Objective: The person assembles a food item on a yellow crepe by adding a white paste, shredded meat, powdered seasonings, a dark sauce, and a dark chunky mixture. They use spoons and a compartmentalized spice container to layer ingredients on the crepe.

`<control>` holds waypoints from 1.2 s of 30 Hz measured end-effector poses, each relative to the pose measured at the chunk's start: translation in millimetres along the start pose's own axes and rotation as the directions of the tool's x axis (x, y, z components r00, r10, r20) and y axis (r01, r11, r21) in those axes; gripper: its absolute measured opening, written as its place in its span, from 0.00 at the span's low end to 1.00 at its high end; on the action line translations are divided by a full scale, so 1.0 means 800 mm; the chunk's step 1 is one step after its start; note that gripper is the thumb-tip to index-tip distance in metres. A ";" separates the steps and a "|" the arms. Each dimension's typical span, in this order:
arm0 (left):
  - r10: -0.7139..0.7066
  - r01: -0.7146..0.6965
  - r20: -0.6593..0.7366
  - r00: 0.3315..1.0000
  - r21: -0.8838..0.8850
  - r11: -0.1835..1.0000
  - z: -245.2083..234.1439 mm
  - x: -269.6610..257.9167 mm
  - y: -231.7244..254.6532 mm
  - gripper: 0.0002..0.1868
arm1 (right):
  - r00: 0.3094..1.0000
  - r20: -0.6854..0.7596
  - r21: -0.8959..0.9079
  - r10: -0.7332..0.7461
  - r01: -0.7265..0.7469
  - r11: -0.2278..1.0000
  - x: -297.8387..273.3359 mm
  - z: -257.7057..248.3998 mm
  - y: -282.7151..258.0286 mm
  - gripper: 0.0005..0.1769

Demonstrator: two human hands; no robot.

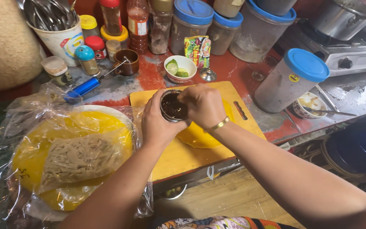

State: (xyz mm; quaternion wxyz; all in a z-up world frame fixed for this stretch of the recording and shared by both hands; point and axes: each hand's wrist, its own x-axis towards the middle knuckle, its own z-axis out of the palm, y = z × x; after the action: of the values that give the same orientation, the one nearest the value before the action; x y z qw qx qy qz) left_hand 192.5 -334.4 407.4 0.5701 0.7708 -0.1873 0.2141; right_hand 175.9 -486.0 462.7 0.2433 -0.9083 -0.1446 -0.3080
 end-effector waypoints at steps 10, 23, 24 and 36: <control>0.034 -0.029 -0.050 0.998 0.101 0.994 0.000 -0.006 -0.031 0.52 | 0.993 0.112 0.044 0.027 -0.032 0.998 -0.022 0.002 -0.013 0.07; 0.016 -0.012 -0.051 0.999 0.074 0.997 0.005 -0.004 -0.029 0.50 | 0.989 0.147 -0.108 0.010 0.006 0.994 -0.032 -0.009 -0.006 0.11; 0.023 -0.019 -0.053 0.998 0.083 0.996 0.006 -0.004 -0.030 0.51 | 0.992 0.129 -0.058 0.001 0.007 0.998 -0.031 -0.006 -0.010 0.09; 0.116 -0.105 -0.098 0.988 0.109 0.988 0.017 0.000 -0.023 0.49 | 0.984 0.062 -0.110 -0.165 0.171 0.979 -0.011 -0.004 0.034 0.10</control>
State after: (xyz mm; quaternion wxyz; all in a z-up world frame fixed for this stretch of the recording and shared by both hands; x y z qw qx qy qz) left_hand 203.8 -342.2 388.7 0.5255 0.7756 -0.1884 0.2947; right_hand 179.0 -511.6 449.8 0.1599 -0.9131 -0.2091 -0.3113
